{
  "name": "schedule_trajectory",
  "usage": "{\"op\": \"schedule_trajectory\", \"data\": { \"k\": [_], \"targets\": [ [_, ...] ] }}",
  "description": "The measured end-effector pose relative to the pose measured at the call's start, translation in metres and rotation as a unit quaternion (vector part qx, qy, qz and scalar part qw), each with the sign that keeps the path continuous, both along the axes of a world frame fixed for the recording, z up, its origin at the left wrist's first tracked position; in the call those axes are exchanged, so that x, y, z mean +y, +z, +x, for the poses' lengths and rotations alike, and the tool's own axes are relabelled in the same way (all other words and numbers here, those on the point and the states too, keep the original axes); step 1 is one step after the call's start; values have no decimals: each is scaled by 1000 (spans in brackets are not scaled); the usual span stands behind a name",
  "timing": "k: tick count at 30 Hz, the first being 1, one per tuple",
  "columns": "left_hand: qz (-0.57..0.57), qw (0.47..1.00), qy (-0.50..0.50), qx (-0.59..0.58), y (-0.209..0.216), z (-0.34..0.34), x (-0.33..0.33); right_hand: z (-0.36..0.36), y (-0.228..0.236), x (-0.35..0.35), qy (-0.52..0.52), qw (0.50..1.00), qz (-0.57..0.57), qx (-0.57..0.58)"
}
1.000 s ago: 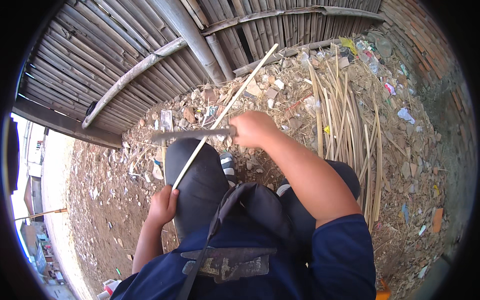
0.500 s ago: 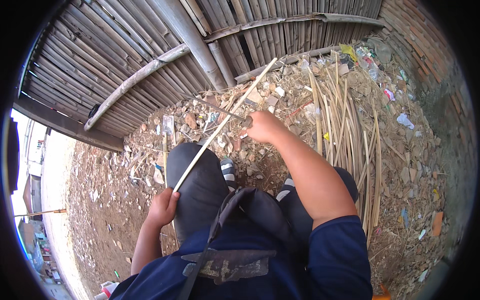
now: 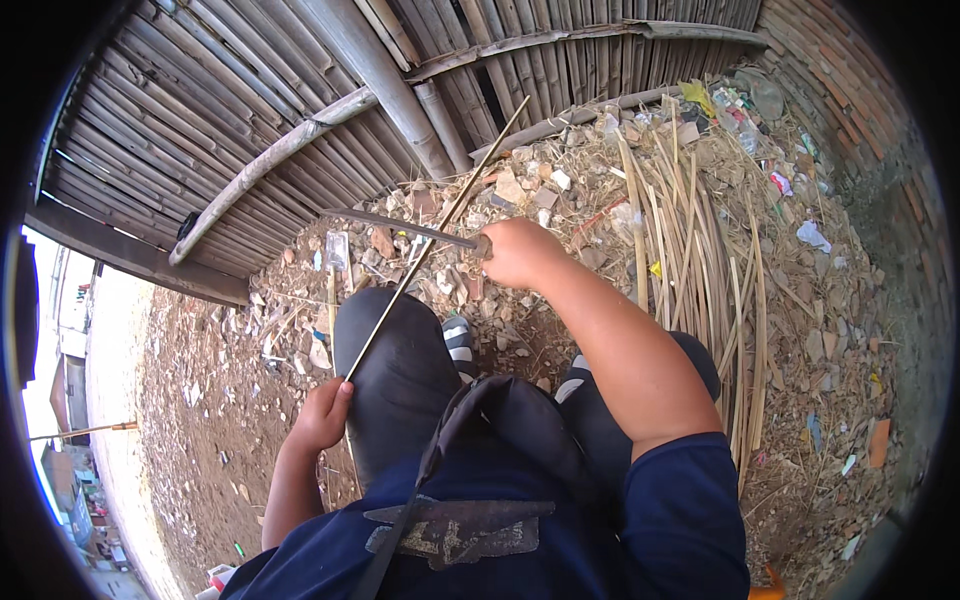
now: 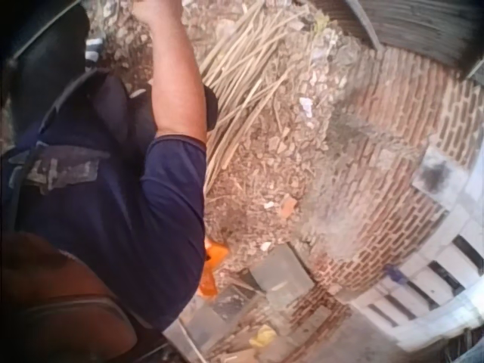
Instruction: The person trims a thin wooden stick by hand using a knife, shaving off thin strips to smooth the surface while sitting in an outdoor workshop.
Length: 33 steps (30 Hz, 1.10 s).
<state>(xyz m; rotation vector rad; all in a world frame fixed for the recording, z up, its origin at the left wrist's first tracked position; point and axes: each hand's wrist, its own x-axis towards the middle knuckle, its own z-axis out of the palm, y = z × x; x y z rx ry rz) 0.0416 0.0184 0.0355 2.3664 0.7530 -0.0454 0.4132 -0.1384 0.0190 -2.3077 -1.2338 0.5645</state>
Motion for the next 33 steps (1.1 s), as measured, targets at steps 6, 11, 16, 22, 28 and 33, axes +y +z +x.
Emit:
{"op": "schedule_trajectory", "data": {
  "k": [6,11,16,22,28,33],
  "targets": [
    [28,1000,-1,-8,-7,-7,-3,-26,18,7,84,995,-37,-24],
    [24,1000,4,-3,0,3,-2,-3,0,0,34,999,-15,5],
    [67,998,-20,-4,1,-9,-7,-24,37,0,90,994,-43,-45],
    [88,996,-26,13,-2,1,-5,11,-5,-3,-13,998,-50,22],
    [109,993,-18,37,-3,-6,-10,-17,21,6,78,994,-77,-1],
    [128,991,-27,11,-4,-1,-9,11,0,2,78,994,-71,20]
  ]
}}
